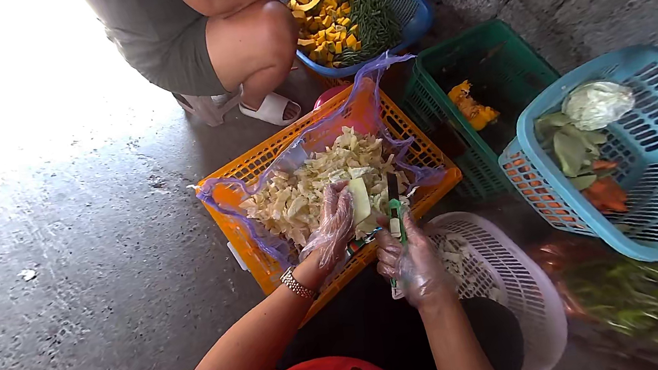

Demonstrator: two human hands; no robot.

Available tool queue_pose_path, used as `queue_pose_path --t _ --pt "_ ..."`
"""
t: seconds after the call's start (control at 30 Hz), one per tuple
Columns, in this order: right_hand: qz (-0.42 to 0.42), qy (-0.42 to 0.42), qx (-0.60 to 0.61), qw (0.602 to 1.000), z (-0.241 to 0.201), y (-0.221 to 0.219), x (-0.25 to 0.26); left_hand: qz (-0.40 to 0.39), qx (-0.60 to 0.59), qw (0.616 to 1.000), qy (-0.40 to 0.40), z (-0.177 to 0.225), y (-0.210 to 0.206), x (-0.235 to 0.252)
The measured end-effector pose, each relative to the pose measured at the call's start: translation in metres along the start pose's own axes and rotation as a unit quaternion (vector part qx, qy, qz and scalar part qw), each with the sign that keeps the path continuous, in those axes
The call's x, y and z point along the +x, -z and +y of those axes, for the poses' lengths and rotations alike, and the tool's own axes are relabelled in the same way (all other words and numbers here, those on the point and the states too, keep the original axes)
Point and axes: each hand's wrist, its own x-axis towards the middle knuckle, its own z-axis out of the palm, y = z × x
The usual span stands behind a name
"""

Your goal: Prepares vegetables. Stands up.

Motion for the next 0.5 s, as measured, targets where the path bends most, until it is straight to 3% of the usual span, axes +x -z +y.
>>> queue_pose_path --t 0.07,0.13,0.17,0.23,0.33,0.5 --pt "0.014 0.127 -0.204 0.971 0.008 0.006 -0.003 0.004 -0.004 1.000 -0.001 0.001 -0.001 0.001" --pt "0.056 0.240 -0.432 0.868 0.018 0.006 -0.015 0.009 -0.010 1.000 -0.009 0.001 -0.002 0.001" --pt "0.082 0.281 -0.490 0.821 0.024 0.006 -0.020 0.008 -0.014 1.000 -0.008 0.003 -0.003 0.001" --pt "0.114 0.331 -0.539 0.766 0.038 0.009 -0.027 0.015 -0.015 1.000 -0.009 0.008 -0.006 0.001" --pt "0.140 0.344 -0.560 0.741 0.047 0.010 -0.033 0.016 -0.022 1.000 -0.003 0.012 -0.011 0.001" --pt "0.157 0.343 -0.545 0.749 0.045 0.009 -0.032 0.000 -0.075 0.997 0.003 0.015 -0.017 -0.002"
